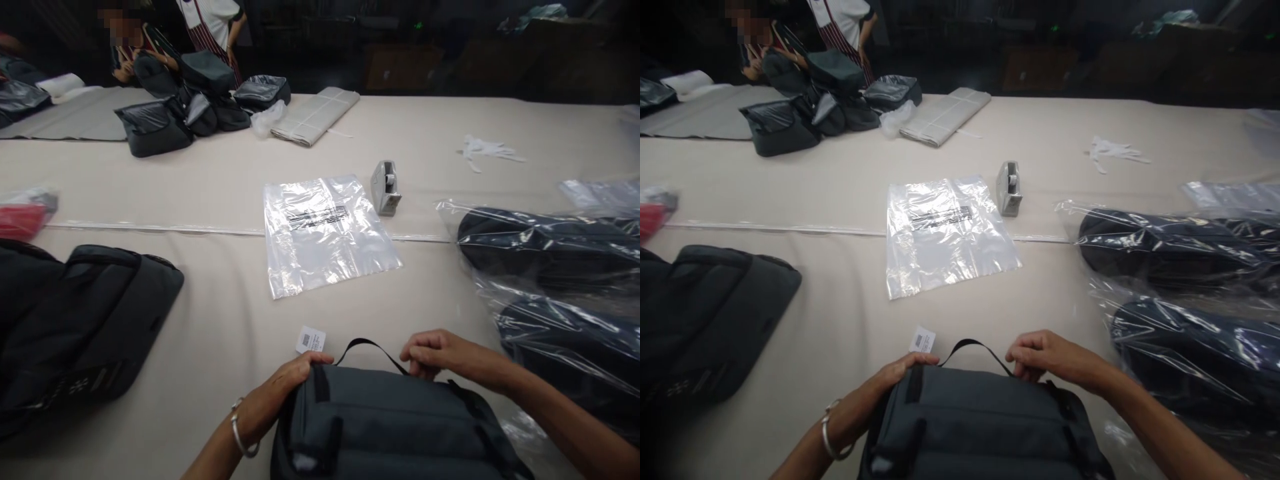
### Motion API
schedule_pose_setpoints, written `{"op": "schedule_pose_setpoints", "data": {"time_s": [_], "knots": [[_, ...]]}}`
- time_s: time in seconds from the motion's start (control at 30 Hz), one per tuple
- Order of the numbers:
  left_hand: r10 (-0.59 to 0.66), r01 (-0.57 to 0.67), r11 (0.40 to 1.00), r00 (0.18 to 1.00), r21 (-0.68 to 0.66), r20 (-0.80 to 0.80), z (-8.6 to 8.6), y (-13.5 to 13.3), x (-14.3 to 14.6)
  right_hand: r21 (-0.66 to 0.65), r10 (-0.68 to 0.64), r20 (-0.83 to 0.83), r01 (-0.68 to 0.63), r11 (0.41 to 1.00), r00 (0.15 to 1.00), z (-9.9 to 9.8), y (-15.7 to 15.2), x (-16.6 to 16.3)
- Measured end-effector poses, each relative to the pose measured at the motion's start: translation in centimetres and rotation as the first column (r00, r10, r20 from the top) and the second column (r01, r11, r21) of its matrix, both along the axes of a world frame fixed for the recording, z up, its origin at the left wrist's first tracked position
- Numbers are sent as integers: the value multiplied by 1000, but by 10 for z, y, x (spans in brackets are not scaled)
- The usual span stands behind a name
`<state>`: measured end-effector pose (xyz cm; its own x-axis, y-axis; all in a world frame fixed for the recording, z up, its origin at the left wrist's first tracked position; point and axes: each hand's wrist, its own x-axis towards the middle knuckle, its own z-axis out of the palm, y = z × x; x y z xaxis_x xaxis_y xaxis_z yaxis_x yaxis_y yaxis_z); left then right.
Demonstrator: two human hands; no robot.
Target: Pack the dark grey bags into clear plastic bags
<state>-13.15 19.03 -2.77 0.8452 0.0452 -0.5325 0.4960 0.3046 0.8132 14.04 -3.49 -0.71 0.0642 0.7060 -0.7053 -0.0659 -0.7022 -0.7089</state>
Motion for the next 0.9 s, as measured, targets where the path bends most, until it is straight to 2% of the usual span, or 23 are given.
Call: {"op": "schedule_pose_setpoints", "data": {"time_s": [0.1, 0.17, 0.23, 0.3, 0.37, 0.4, 0.47, 0.53, 0.7, 0.77, 0.83, 0.9], "knots": [[-82, 77, 989, 996, 122, 39, 30, -2, -2, 198, -60, 249, 9, 980, 967, 11, 26, 4], [-120, 114, 978, 993, 177, 23, 47, -3, -1, 346, -79, 377, -61, 936, 923, 18, 49, -4], [-180, 174, 968, 983, 183, 19, 59, -5, 1, 425, 36, 373, -206, 881, 927, 24, 71, -16], [-229, 222, 962, 973, 162, 27, 64, -7, 4, 383, 296, 342, -420, 823, 892, 27, 91, -24], [-248, 241, 957, 968, 161, 26, 66, -9, 7, 240, 581, 261, -635, 734, 771, 23, 104, -25], [-245, 238, 956, 969, 172, 22, 65, -10, 7, 174, 675, 183, -699, 693, 715, 18, 108, -22], [-234, 230, 955, 972, 186, 0, 63, -10, 5, 115, 747, 17, -743, 659, 665, 7, 110, -12], [-227, 229, 956, 973, 183, -31, 59, -9, 1, 99, 724, -40, -718, 689, 689, -5, 104, -2], [-169, 180, 965, 983, 192, -69, 49, -4, -6, -21, 716, 26, -716, 698, 698, -24, 73, 18], [-141, 153, 969, 987, 194, -76, 46, -2, -6, 9, 643, 76, -646, 764, 762, -28, 59, 27], [-133, 140, 977, 990, 158, -51, 39, 1, -7, 94, 490, 133, -503, 859, 861, -30, 47, 38], [-133, 133, 986, 991, 104, -8, 31, 4, -8, 181, 345, 164, -372, 911, 924, -30, 37, 49]]}}
